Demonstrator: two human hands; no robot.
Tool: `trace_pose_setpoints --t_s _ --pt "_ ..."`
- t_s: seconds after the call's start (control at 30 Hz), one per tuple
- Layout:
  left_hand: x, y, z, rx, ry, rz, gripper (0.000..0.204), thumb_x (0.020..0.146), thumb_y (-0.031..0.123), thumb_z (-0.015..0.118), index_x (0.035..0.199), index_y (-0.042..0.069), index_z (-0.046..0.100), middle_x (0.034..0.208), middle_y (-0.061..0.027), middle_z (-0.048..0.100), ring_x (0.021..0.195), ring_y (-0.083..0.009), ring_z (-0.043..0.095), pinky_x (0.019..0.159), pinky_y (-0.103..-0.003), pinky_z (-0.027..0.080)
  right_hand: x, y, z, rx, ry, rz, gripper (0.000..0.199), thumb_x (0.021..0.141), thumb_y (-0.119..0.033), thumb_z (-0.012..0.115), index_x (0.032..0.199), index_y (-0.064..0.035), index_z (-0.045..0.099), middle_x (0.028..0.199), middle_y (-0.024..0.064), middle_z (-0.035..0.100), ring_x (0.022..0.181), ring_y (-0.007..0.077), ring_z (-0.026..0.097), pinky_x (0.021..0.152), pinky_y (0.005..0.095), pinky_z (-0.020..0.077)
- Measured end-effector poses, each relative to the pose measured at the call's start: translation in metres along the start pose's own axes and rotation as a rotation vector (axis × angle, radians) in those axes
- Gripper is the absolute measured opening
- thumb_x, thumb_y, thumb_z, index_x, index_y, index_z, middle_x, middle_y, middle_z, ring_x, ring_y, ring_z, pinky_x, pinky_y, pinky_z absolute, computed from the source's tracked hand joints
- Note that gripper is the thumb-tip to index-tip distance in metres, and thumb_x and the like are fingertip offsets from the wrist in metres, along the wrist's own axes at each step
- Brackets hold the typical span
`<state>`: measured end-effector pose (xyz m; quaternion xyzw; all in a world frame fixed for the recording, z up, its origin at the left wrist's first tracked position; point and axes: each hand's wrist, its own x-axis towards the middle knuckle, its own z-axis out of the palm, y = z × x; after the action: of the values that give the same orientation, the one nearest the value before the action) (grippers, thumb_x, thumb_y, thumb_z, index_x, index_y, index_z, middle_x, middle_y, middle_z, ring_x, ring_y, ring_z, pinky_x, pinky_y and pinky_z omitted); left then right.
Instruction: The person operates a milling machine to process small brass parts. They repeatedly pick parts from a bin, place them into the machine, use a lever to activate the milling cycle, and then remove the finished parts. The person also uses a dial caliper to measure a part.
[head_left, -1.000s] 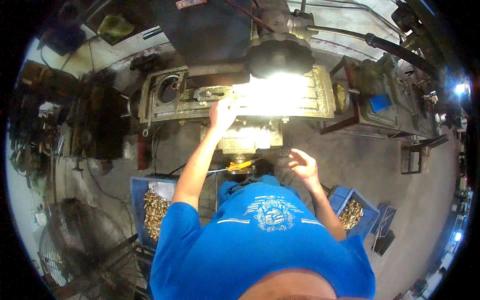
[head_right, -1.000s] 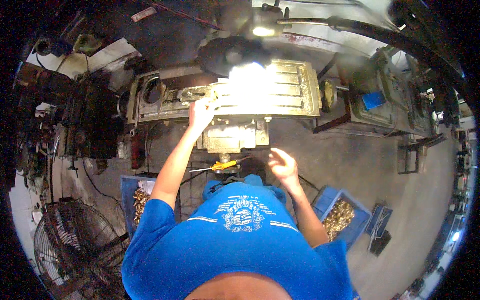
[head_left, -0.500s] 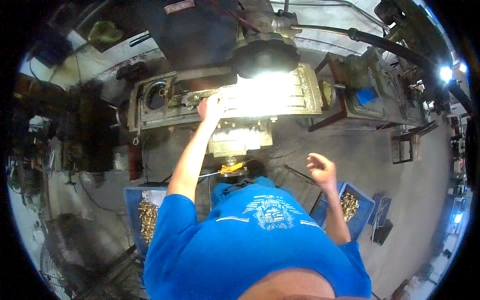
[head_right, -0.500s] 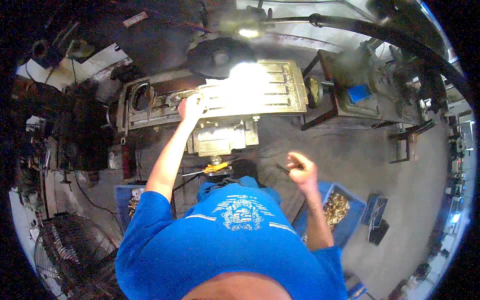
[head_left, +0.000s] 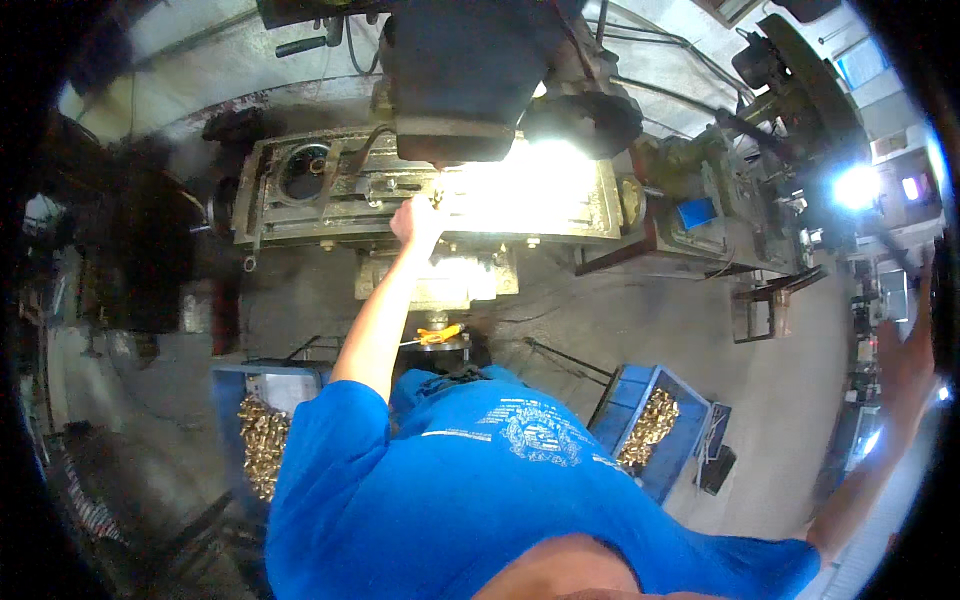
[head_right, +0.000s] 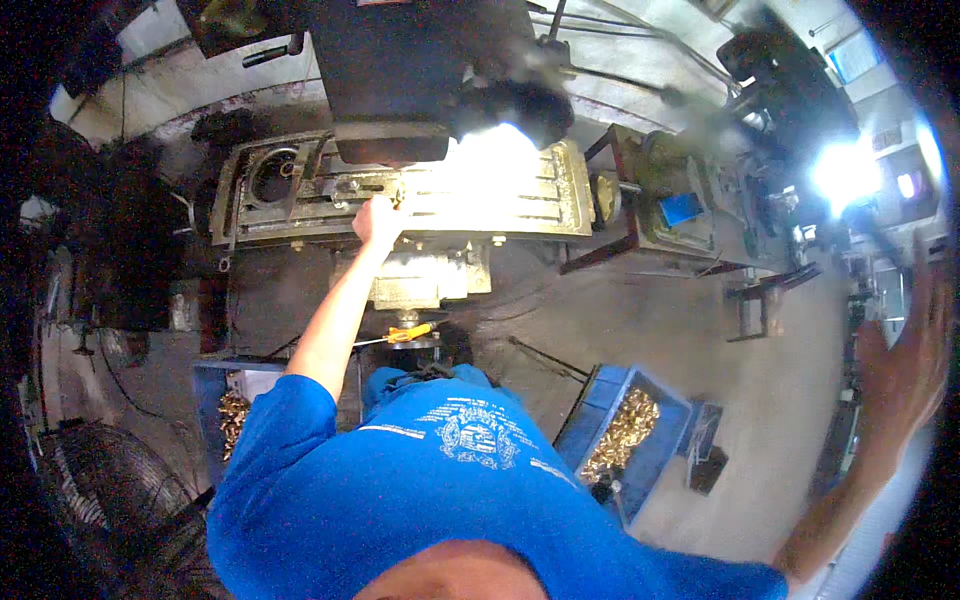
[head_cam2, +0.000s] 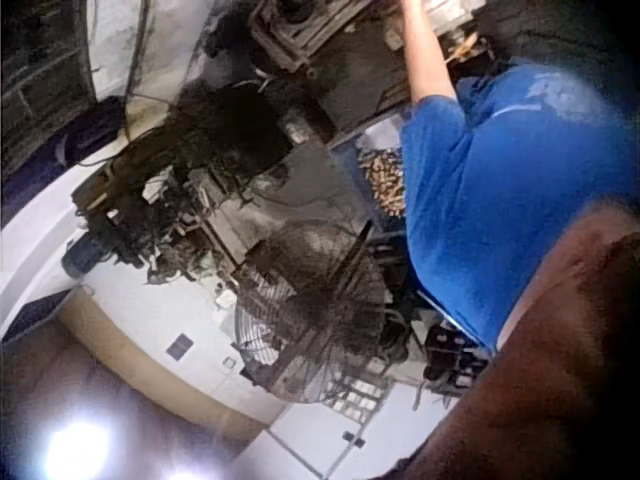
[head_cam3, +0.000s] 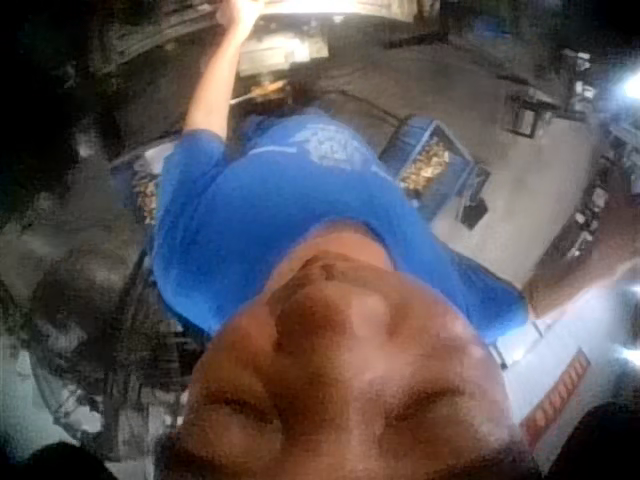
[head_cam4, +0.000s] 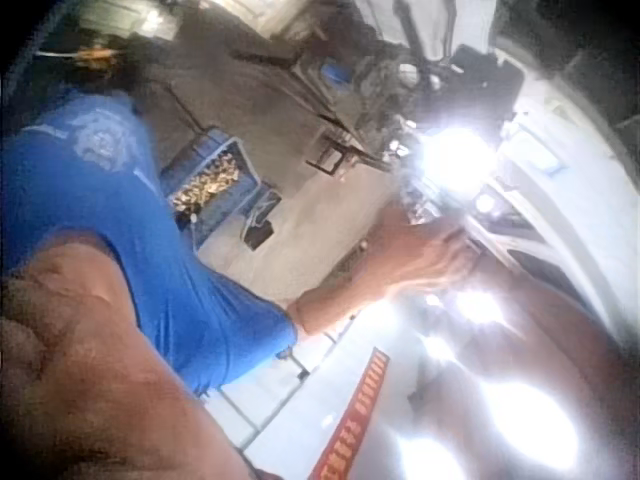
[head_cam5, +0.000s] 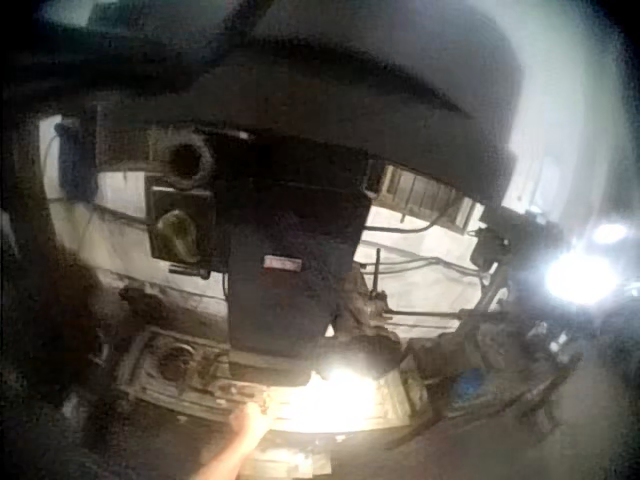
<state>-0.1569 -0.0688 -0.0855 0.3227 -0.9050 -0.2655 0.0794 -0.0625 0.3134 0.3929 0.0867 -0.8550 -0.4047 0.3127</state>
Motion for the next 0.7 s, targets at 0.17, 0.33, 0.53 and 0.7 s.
trace_pose_setpoints --t_s 0.17,0.33,0.53,0.7 --pt "0.0 -0.001 0.016 -0.076 0.015 0.005 0.047 0.074 0.052 0.058 0.073 0.005 0.066 0.072 -0.0177 0.064 0.072 -0.0331 0.064 0.06 -0.043 0.049 -0.093 -0.044 -0.019 0.512 -0.602 0.03 0.08 0.046 0.004 0.052 0.126 -0.0008 0.046 0.086 0.0184 0.059 0.075 0.0232 0.059 0.061 0.0314 0.0493" --pt "-0.005 -0.009 0.005 -0.084 0.11 -0.069 0.042 0.072 0.047 0.061 0.073 0.005 0.066 0.073 -0.0159 0.065 0.071 -0.0323 0.064 0.06 -0.042 0.048 -0.17 -0.136 0.08 1.339 -0.893 0.335 0.049 0.058 0.005 0.057 0.106 -0.0005 0.052 0.069 0.0022 0.055 0.058 0.0077 0.049 0.049 0.0222 0.0407" --pt "-0.007 0.001 -0.006 -0.131 0.057 -0.168 0.046 0.071 0.052 0.062 0.073 0.006 0.066 0.074 -0.0153 0.065 0.07 -0.0305 0.064 0.059 -0.04 0.048 -0.194 -0.224 0.142 1.836 -0.985 0.404 0.041 0.063 0.01 0.049 0.101 -0.0044 0.052 0.066 -0.0003 0.053 0.058 0.0051 0.047 0.052 0.019 0.0386" --pt "-0.007 -0.004 0.001 -0.142 0.146 -0.214 0.05 0.067 0.053 0.062 0.071 0.003 0.065 0.073 -0.0178 0.064 0.072 -0.0326 0.064 0.061 -0.042 0.049 -0.182 -0.193 0.141 1.864 -1.076 0.403 0.027 0.065 0.009 0.056 0.089 -0.004 0.055 0.065 -0.001 0.052 0.059 0.0049 0.048 0.052 0.0195 0.0387"
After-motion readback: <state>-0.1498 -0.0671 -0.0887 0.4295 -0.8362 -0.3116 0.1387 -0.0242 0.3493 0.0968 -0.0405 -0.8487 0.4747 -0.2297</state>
